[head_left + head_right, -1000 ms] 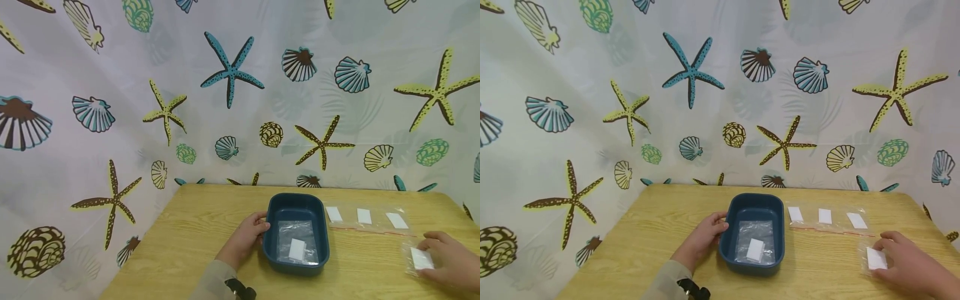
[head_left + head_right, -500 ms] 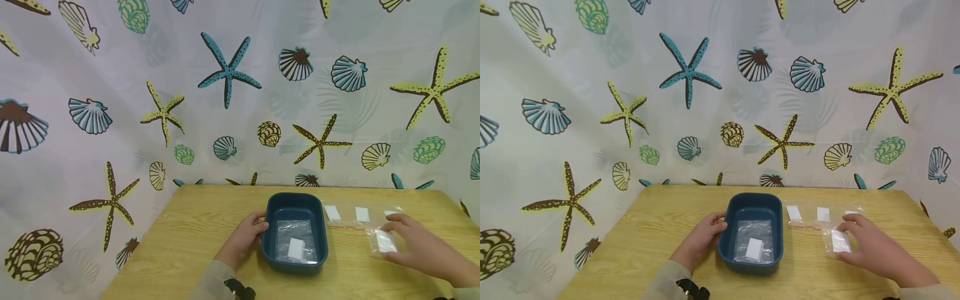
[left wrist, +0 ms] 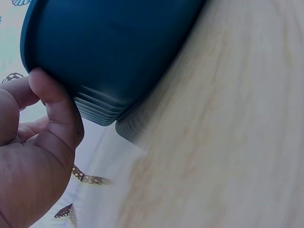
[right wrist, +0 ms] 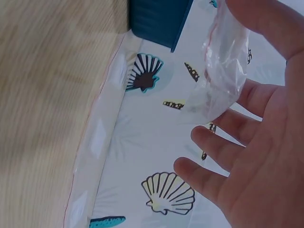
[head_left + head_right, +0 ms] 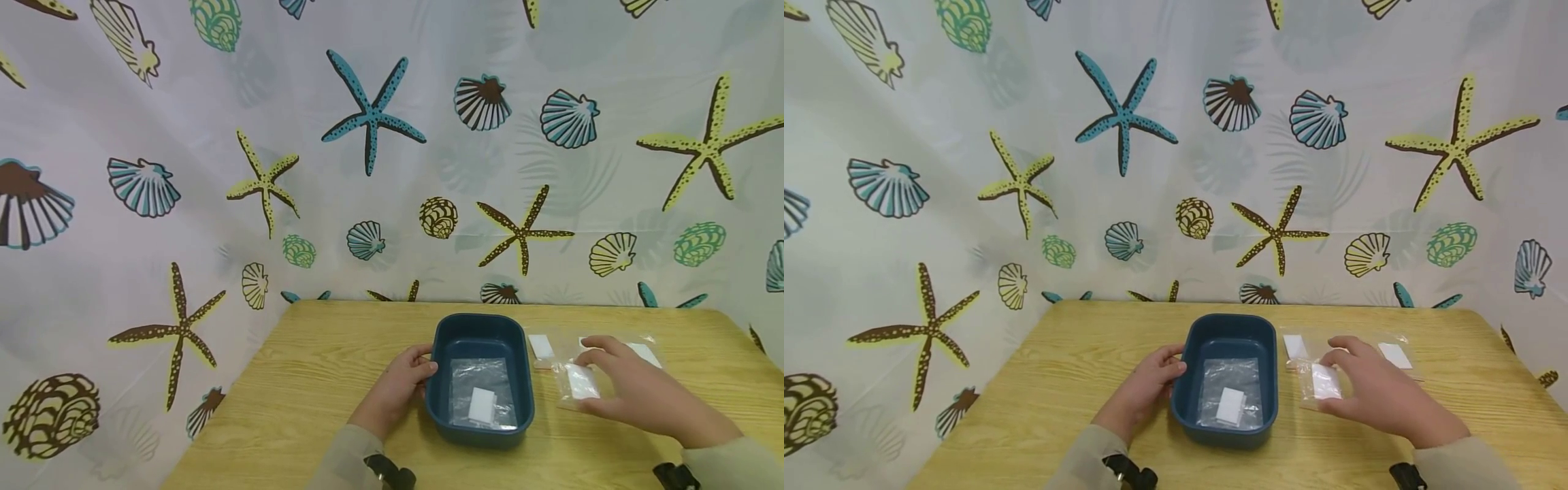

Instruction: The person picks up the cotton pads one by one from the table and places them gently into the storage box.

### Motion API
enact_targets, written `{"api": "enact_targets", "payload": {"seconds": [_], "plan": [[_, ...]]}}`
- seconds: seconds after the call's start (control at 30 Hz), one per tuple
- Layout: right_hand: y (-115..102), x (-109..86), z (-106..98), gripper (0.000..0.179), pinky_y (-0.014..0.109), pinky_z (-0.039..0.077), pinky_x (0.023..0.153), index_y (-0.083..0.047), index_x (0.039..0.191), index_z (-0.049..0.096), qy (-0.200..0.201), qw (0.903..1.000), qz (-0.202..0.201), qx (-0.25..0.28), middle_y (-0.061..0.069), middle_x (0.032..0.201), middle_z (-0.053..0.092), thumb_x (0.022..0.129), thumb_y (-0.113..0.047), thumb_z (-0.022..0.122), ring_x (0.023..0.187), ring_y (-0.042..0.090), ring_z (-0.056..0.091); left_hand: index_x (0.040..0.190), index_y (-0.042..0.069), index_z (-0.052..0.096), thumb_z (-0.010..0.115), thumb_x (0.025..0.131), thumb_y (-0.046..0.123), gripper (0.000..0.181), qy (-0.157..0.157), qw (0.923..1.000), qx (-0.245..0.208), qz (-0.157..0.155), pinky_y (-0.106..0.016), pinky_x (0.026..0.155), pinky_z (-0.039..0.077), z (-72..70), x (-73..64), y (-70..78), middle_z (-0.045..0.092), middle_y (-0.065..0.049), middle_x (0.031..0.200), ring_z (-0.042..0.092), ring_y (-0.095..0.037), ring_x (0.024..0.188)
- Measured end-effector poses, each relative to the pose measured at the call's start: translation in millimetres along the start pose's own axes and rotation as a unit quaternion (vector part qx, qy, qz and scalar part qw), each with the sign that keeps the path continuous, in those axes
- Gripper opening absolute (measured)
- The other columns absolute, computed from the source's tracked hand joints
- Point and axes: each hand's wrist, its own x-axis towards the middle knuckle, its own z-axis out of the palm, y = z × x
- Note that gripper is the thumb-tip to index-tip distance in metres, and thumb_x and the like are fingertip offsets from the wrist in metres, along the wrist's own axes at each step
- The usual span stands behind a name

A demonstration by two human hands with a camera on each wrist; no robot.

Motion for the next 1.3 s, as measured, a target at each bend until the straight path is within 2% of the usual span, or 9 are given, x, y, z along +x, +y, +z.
{"api": "enact_targets", "payload": {"seconds": [0.27,0.5,0.7,1.0,1.3], "plan": [[-17.4,17.0,4.0,0.058,0.059,0.046,0.097,-0.016,0.117,0.066,0.003,0.9999,-0.011,0.002,0.018,0.145,0.048,0.078,-0.055,0.083,0.128,0.043,0.05,0.149,0.0,0.044,0.055,0.105,0.012,0.047,0.003,1.0,-0.001,-0.001,-0.026,0.063,0.049,-0.3,0.1,0.2,0.059,-0.021,0.113,0.058,-0.018,0.079],[-30.8,29.2,6.7,0.06,0.058,0.046,0.099,-0.018,0.116,0.066,-0.007,0.9999,-0.011,0.004,0.017,0.147,0.047,0.077,-0.062,0.08,0.128,0.041,0.05,0.149,0.001,0.045,0.055,0.105,0.011,0.046,0.008,1.0,-0.003,-0.004,-0.026,0.062,0.049,0.5,0.6,-0.1,0.06,-0.02,0.111,0.058,-0.019,0.078],[-41.1,38.8,12.5,0.055,0.055,0.048,0.097,-0.016,0.116,0.065,0.0,0.9995,-0.028,0.012,0.018,0.146,0.047,0.078,-0.053,0.083,0.125,0.04,0.053,0.148,0.001,0.046,0.056,0.104,0.012,0.046,0.009,1.0,0.002,-0.004,-0.026,0.062,0.049,-0.3,1.2,0.0,0.06,-0.019,0.11,0.058,-0.019,0.078],[-54.6,51.3,21.0,0.057,0.055,0.047,0.098,-0.015,0.118,0.067,-0.002,0.9993,-0.035,0.013,0.017,0.147,0.047,0.077,-0.051,0.085,0.127,0.039,0.052,0.147,0.004,0.047,0.056,0.105,0.013,0.044,0.01,0.9999,0.006,-0.005,-0.026,0.062,0.048,-0.3,2.7,0.3,0.061,-0.016,0.108,0.058,-0.019,0.077],[-68.7,65.1,31.5,0.063,0.051,0.045,0.103,-0.013,0.122,0.068,-0.018,0.999,-0.039,-0.011,0.015,0.147,0.048,0.078,-0.055,0.083,0.132,0.037,0.048,0.144,0.005,0.05,0.058,0.104,0.014,0.042,0.012,0.9999,0.0,-0.007,-0.026,0.063,0.048,-1.0,2.4,-1.0,0.061,-0.014,0.105,0.058,-0.019,0.077]]}}
